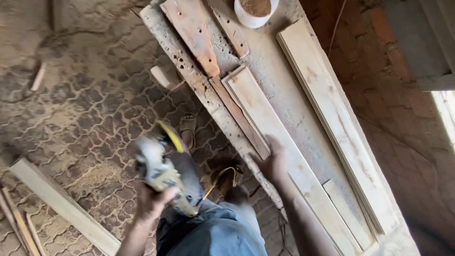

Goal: Sanding the edges of wooden planks using an angle grinder with a sanding disc, applying glue to a plank, and finishing with manual sanding.

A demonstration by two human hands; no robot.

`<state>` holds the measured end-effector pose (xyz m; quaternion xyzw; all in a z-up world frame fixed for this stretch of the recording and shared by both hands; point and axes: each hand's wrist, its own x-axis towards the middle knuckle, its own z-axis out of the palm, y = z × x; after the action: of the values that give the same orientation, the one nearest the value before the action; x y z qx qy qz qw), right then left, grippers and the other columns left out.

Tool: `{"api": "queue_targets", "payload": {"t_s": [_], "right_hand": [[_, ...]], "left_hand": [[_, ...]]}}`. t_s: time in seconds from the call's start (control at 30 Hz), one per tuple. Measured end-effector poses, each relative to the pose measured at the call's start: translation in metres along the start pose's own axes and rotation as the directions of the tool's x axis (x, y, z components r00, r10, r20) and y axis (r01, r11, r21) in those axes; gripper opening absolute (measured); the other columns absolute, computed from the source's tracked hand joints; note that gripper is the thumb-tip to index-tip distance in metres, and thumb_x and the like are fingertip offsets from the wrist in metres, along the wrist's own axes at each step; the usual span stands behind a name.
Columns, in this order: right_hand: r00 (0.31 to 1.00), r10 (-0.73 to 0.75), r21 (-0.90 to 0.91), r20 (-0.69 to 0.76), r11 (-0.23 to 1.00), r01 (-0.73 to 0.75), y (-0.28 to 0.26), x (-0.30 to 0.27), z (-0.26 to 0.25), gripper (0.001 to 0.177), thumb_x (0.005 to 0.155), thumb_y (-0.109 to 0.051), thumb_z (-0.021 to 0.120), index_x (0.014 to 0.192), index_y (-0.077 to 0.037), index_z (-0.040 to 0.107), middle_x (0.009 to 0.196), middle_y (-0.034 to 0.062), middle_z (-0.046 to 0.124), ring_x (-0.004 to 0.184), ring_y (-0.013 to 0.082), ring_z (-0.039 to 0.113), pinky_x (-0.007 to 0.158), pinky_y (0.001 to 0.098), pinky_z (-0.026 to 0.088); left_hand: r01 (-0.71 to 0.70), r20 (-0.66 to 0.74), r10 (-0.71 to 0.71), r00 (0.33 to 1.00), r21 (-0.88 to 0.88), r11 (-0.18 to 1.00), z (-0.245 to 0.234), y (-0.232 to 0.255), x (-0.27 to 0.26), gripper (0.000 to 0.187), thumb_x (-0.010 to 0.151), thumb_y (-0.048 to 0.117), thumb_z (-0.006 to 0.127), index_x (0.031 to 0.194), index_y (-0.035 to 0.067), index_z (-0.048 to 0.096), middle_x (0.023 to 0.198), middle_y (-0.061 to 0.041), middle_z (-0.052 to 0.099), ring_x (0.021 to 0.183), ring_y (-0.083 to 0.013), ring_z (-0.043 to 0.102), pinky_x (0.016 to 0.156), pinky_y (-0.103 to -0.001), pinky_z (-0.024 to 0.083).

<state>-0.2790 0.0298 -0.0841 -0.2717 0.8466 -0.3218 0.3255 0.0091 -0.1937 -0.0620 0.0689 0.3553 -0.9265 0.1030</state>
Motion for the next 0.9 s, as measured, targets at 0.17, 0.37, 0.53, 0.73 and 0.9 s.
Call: {"api": "queue_targets", "payload": {"t_s": [0.17, 0.37, 0.53, 0.73, 0.9], "right_hand": [[0.971, 0.046, -0.457, -0.235, 0.876, -0.152, 0.074, 0.049, -0.025, 0.09, 0.061, -0.057, 0.095, 0.128, -0.006, 0.06, 0.114, 0.0192, 0.064, 0.113, 0.042, 0.063, 0.098, 0.0525, 0.049], [0.877, 0.481, -0.391, 0.002, 0.808, -0.442, 0.089, 0.087, -0.068, 0.072, 0.062, -0.057, 0.095, 0.096, 0.001, 0.07, 0.088, 0.023, 0.072, 0.09, 0.0451, 0.072, 0.082, 0.0541, 0.055], [0.816, 0.567, -0.31, 0.112, 0.8, -0.513, 0.153, 0.057, -0.059, 0.053, 0.068, -0.049, 0.093, 0.084, -0.005, 0.067, 0.063, 0.0162, 0.067, 0.065, 0.0337, 0.068, 0.065, 0.0409, 0.048], [0.815, 0.529, -0.057, 0.237, 0.845, -0.532, 0.099, 0.059, -0.063, 0.029, 0.064, -0.022, 0.094, 0.073, -0.007, 0.071, 0.056, 0.0032, 0.058, 0.06, 0.0138, 0.053, 0.059, 0.0287, 0.043], [0.823, 0.419, 0.057, 0.384, 0.878, -0.474, 0.099, 0.05, -0.036, 0.034, 0.06, -0.021, 0.099, 0.074, -0.006, 0.072, 0.055, 0.0015, 0.061, 0.055, 0.0128, 0.054, 0.057, 0.0279, 0.042]], "left_hand": [[-0.002, 0.094, 0.548, 0.831, 0.986, -0.167, 0.103, 0.086, 0.04, 0.066, 0.075, 0.014, 0.068, 0.136, 0.015, 0.044, 0.092, 0.003, 0.059, 0.069, -0.0062, 0.055, 0.057, -0.022, 0.057], [0.252, -0.04, 0.846, 0.532, 0.961, -0.114, 0.139, 0.102, 0.069, 0.069, 0.061, 0.007, 0.072, 0.127, -0.001, 0.052, 0.1, -0.011, 0.054, 0.091, -0.019, 0.059, 0.078, -0.041, 0.056], [0.254, -0.127, 0.7, 0.703, 0.964, -0.08, 0.13, 0.123, 0.065, 0.063, 0.067, 0.015, 0.074, 0.126, 0.007, 0.055, 0.094, -0.007, 0.059, 0.082, -0.0152, 0.059, 0.068, -0.035, 0.055], [0.354, -0.134, 0.773, 0.621, 0.927, -0.124, 0.114, 0.106, 0.054, 0.07, 0.053, 0.009, 0.081, 0.12, 0.003, 0.061, 0.092, -0.012, 0.066, 0.084, -0.0179, 0.064, 0.071, -0.042, 0.057], [0.345, -0.095, 0.773, 0.628, 0.924, -0.167, 0.102, 0.084, 0.039, 0.071, 0.055, 0.012, 0.079, 0.122, 0.007, 0.057, 0.091, -0.008, 0.065, 0.081, -0.0152, 0.063, 0.067, -0.035, 0.054]]}}
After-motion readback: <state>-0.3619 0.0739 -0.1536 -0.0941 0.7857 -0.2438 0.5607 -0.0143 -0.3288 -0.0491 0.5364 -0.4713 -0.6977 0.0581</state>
